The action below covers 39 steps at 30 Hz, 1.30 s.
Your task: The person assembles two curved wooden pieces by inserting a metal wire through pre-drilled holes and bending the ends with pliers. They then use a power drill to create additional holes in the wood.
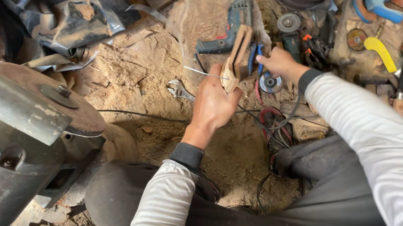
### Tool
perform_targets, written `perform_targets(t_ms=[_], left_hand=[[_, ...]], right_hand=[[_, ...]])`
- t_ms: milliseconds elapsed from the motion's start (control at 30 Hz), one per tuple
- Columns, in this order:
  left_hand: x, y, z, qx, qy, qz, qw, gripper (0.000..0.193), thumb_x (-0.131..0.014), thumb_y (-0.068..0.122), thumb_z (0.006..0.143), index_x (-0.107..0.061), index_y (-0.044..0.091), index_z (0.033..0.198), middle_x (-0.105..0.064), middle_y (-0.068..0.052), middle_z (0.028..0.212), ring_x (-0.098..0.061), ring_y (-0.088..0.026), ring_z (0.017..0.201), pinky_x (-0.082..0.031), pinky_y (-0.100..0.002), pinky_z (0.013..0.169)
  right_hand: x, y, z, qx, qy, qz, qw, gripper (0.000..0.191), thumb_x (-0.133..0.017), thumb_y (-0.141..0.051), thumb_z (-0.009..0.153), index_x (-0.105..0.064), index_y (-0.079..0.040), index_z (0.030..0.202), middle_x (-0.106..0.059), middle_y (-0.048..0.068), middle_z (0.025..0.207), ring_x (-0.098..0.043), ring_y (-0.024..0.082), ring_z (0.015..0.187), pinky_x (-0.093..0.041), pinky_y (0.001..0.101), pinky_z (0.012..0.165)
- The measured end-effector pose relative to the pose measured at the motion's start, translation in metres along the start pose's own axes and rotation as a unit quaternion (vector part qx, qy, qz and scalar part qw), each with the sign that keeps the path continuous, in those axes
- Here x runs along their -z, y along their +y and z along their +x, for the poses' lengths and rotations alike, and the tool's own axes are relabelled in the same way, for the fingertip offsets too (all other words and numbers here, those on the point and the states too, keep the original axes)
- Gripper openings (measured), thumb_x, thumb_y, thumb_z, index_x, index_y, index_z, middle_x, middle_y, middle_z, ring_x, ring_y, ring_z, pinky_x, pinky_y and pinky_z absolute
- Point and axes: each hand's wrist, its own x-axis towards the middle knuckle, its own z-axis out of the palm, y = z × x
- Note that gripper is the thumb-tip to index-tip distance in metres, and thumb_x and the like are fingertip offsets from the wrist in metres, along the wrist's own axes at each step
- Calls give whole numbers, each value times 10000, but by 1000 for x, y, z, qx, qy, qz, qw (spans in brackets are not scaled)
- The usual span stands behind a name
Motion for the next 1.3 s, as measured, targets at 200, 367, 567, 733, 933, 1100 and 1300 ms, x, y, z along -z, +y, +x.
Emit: perform_targets(t_ms=[200,367,567,733,933,1100,1300], left_hand=[[11,-4,8,-14,18,-18,1000,561,-643,202,796,-535,37,1321,-706,-261,1083,-688,-439,1022,-541,-496,899],[18,-7,11,-39,51,-22,998,544,-658,209,812,-548,31,1314,-703,-265,1084,-675,-453,1034,-532,-500,906],[22,-11,7,-106,95,19,990,471,-668,224,860,-552,7,1261,-660,-259,1117,-641,-450,1059,-514,-516,903],[19,-10,2,-124,131,49,982,473,-693,258,870,-545,3,1240,-651,-244,1097,-633,-442,1049,-508,-524,895],[14,-5,-6,-116,115,26,986,444,-701,266,887,-567,17,1230,-667,-240,1087,-643,-447,1036,-519,-519,879],[11,3,-9,-96,95,-18,991,380,-679,218,905,-592,35,1227,-697,-243,1109,-662,-447,1062,-532,-506,875],[4,8,-10,-45,56,-56,996,499,-711,160,812,-566,45,1276,-726,-229,1084,-704,-407,1049,-552,-458,889]], right_hand=[[-9,-7,5,-169,-126,356,911,288,-631,-184,959,-606,65,1102,-648,179,950,-712,307,727,-646,458,616],[24,6,1,-243,-153,411,865,268,-474,-253,1000,-553,2,1030,-642,157,885,-707,317,725,-623,480,678],[98,-14,-103,-71,-123,419,897,191,-574,-105,949,-604,68,1025,-679,187,935,-710,328,805,-575,442,694],[116,-49,-216,9,-215,554,804,300,-577,-102,942,-609,125,1135,-685,235,1014,-708,350,859,-578,472,770],[92,-79,-266,32,-319,602,731,477,-595,-86,918,-544,156,1326,-675,304,1202,-701,369,977,-551,463,851],[85,-89,-266,23,-322,569,756,543,-566,-88,882,-515,149,1368,-671,306,1259,-693,374,1102,-542,446,946],[77,-85,-271,82,-293,546,781,431,-570,-78,918,-623,181,1259,-678,315,1288,-639,256,1053,-501,358,955]])
